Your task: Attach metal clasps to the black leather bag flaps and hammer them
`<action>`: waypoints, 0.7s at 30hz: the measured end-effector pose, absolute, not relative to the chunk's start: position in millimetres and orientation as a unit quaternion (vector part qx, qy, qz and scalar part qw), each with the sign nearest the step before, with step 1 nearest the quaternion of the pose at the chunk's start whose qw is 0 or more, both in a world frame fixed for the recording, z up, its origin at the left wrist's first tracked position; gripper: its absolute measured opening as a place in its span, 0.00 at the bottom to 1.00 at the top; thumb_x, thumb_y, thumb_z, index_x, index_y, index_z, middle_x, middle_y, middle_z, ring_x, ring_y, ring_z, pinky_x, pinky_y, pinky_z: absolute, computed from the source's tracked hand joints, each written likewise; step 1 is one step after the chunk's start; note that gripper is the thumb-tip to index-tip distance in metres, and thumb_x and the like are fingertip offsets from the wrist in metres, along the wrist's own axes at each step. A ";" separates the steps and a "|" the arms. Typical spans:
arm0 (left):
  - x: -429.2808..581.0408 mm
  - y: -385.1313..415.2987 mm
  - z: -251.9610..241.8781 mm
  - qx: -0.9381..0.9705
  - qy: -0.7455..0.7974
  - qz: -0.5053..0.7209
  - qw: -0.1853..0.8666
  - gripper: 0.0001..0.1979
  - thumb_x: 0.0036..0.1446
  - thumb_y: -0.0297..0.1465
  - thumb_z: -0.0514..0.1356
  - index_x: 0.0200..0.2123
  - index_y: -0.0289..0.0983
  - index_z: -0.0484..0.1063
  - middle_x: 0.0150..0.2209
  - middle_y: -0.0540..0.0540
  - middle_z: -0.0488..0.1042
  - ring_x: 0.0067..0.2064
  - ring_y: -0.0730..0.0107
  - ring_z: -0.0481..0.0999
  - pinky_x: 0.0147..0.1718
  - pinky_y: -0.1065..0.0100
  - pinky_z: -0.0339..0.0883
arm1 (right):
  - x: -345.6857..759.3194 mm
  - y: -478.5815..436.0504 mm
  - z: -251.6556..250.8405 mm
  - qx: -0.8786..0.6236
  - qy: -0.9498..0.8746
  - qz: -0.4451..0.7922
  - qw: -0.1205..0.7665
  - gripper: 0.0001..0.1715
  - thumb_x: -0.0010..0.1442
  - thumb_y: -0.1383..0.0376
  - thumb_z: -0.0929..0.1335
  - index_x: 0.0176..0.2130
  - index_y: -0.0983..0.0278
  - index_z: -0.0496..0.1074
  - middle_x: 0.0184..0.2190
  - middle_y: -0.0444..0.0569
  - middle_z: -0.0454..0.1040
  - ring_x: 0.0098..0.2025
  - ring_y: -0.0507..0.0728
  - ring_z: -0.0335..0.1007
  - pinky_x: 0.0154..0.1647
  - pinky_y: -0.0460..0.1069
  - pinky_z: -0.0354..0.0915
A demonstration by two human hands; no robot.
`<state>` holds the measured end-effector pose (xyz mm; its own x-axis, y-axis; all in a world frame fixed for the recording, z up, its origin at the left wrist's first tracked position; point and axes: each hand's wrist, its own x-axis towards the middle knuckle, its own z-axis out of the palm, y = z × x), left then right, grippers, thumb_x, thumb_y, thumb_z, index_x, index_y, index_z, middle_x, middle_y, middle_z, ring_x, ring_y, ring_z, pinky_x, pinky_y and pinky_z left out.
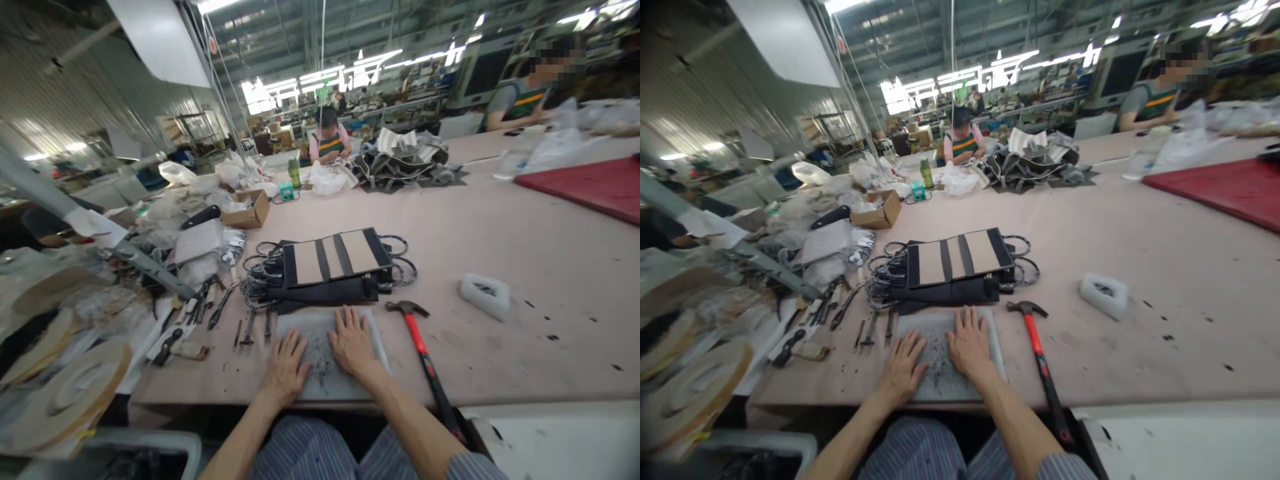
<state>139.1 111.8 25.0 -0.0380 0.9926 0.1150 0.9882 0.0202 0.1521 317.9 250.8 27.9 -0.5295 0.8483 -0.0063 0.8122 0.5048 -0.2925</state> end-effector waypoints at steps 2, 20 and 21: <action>137.3 115.8 28.7 0.699 0.710 0.083 0.018 0.27 0.66 0.36 0.55 0.67 0.41 0.64 0.70 0.38 0.60 0.71 0.47 0.58 0.67 0.41 0.56 | 321.7 241.1 30.3 -0.478 -0.864 0.149 0.060 0.38 0.71 0.55 0.58 0.72 0.72 0.51 0.74 0.65 0.45 0.75 0.72 0.35 0.71 0.69 0.31; 150.1 111.0 35.9 0.671 0.735 0.081 0.051 0.28 0.67 0.38 0.55 0.67 0.37 0.63 0.72 0.38 0.56 0.73 0.50 0.53 0.70 0.43 0.48 | 347.0 204.7 23.3 -0.424 -0.896 0.122 0.049 0.38 0.69 0.52 0.60 0.71 0.68 0.56 0.74 0.62 0.47 0.75 0.72 0.37 0.71 0.68 0.33; 151.3 111.2 36.7 0.670 0.736 0.081 0.054 0.28 0.67 0.38 0.55 0.67 0.37 0.63 0.72 0.39 0.56 0.73 0.50 0.53 0.71 0.43 0.48 | 346.8 204.5 22.5 -0.428 -0.895 0.116 0.051 0.38 0.70 0.53 0.60 0.71 0.68 0.56 0.74 0.62 0.47 0.75 0.73 0.37 0.71 0.68 0.33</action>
<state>151.3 111.2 36.7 -0.0965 0.9949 0.0296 0.9776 0.0891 0.1907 346.8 204.5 22.5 -0.6284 0.7779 -0.0076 0.7539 0.6066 -0.2523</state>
